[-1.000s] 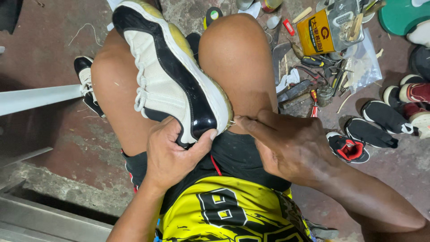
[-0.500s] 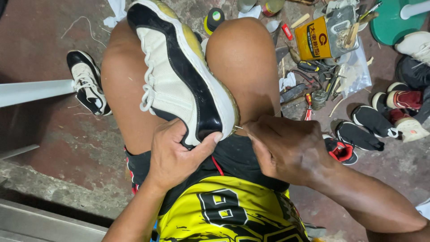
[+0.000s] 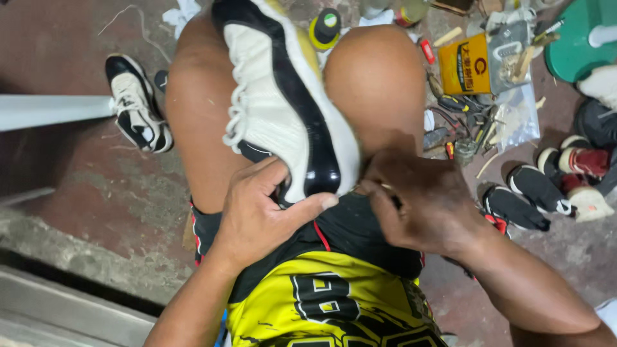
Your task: The person is hand-stitching a shoe using a needle and thread, pulling the thread through the sole and upper of the shoe.
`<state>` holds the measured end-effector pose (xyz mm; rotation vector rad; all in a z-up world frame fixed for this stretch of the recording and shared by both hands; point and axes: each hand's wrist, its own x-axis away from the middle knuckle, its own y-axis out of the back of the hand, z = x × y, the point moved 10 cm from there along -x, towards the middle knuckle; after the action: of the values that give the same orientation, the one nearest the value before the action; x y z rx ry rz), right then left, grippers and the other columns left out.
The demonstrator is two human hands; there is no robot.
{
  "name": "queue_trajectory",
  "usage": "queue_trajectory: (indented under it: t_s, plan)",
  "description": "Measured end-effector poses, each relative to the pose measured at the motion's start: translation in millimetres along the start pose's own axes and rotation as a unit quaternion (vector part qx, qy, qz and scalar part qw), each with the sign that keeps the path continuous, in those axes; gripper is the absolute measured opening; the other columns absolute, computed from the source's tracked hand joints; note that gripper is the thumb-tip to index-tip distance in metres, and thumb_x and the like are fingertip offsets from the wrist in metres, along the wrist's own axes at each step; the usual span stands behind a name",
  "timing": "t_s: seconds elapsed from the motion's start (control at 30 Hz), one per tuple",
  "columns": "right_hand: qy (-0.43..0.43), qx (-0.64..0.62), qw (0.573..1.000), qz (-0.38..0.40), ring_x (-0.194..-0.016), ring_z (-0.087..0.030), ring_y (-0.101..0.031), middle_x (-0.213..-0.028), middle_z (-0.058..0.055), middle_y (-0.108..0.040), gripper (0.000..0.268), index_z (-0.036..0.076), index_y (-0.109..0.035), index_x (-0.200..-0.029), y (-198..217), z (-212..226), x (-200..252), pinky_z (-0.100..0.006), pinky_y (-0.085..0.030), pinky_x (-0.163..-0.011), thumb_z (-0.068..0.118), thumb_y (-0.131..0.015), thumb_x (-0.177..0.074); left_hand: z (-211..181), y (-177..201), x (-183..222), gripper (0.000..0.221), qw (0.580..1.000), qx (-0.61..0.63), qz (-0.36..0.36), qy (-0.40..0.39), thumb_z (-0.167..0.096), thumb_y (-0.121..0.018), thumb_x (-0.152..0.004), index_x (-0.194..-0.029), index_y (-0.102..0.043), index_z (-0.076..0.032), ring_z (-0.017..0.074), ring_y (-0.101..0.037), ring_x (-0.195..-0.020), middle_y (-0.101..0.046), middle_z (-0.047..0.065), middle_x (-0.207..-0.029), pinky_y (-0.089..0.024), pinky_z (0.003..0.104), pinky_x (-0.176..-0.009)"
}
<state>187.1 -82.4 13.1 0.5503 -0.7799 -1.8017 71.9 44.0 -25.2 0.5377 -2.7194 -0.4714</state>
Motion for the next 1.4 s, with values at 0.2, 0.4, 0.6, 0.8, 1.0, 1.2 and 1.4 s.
queue_trajectory:
  t_s: [0.2, 0.4, 0.6, 0.8, 1.0, 1.2, 1.4]
  plan:
    - [-0.155, -0.087, 0.983, 0.041, -0.047, -0.01, -0.053, -0.07, -0.002, -0.063, 0.009, 0.007, -0.067, -0.088, -1.4, -44.8, 21.8, -0.027, -0.041, -0.046, 0.002, -0.071, -0.081, 66.2, 83.0, 76.2, 0.02, 0.955, 0.182, -0.199, 0.123, -0.013, -0.056, -0.105, -0.092, -0.067, -0.003, 0.011, -0.062, -0.082, -0.072, 0.006, -0.103, -0.047, 0.024, -0.064]
    - [-0.203, -0.107, 0.973, 0.035, -0.053, -0.01, -0.053, -0.069, -0.004, -0.064, 0.006, 0.005, -0.067, -0.088, 2.2, -53.5, 25.1, -0.027, -0.042, -0.05, 0.003, -0.071, -0.084, 8.9, 141.8, 102.5, 0.014, 0.895, -0.274, -0.346, 0.072, -0.005, -0.068, -0.101, -0.113, -0.065, 0.002, 0.0244, -0.061, -0.096, -0.06, 0.018, -0.121, -0.049, 0.033, -0.076]
    - [-0.129, -0.109, 0.985, 0.042, -0.065, -0.007, -0.066, -0.074, -0.004, -0.068, 0.006, 0.004, -0.065, -0.091, 2.0, -36.0, 11.4, -0.025, -0.049, -0.059, 0.004, -0.071, -0.089, -54.5, 31.7, 35.2, 0.017, 0.982, -0.06, -0.098, -0.147, -0.006, -0.062, -0.093, -0.109, -0.068, 0.0, 0.0381, -0.068, -0.09, -0.068, 0.02, -0.107, -0.054, 0.042, -0.077]
    - [-0.143, -0.149, 0.978, 0.041, -0.064, -0.01, -0.066, -0.075, -0.004, -0.07, 0.005, 0.004, -0.067, -0.09, -2.6, -37.1, 14.7, -0.025, -0.05, -0.057, 0.004, -0.072, -0.089, -24.5, -3.0, -3.0, 0.01, 0.979, -0.16, 0.076, -0.104, -0.013, -0.064, -0.092, -0.09, -0.068, -0.003, 0.0398, -0.066, -0.086, -0.068, 0.016, -0.089, -0.049, 0.05, -0.074]
    - [-0.105, -0.175, 0.978, 0.037, -0.058, -0.01, -0.057, -0.07, -0.004, -0.061, 0.008, 0.004, -0.065, -0.091, -0.7, -32.7, 12.6, -0.028, -0.043, -0.053, 0.006, -0.073, -0.09, -19.2, 19.9, 22.4, 0.012, 0.987, 0.039, 0.018, -0.157, -0.012, -0.055, -0.108, -0.106, -0.059, -0.001, 0.0272, -0.068, -0.092, -0.066, 0.011, -0.106, -0.054, 0.038, -0.084]
    - [-0.134, -0.146, 0.978, 0.064, -0.049, -0.013, -0.052, -0.065, -0.003, -0.057, 0.007, 0.008, -0.065, -0.091, -3.2, -39.2, 11.2, -0.031, -0.04, -0.047, 0.009, -0.071, -0.093, 56.8, 29.3, 45.8, 0.018, 0.879, 0.444, -0.096, 0.147, -0.013, -0.056, -0.106, -0.095, -0.063, -0.002, 0.0055, -0.046, -0.058, -0.065, 0.007, -0.081, -0.032, 0.019, -0.047]
    - [-0.048, -0.087, 0.994, 0.036, -0.064, -0.027, -0.063, -0.077, -0.008, -0.063, 0.009, 0.008, -0.065, -0.097, 2.5, -15.8, 3.1, -0.037, -0.048, -0.056, 0.011, -0.071, -0.09, 9.0, 21.1, 11.0, 0.018, 0.997, -0.046, -0.06, 0.01, -0.012, -0.054, -0.104, -0.099, -0.065, 0.001, 0.0129, -0.052, -0.055, -0.057, 0.011, -0.065, -0.043, 0.033, -0.055]
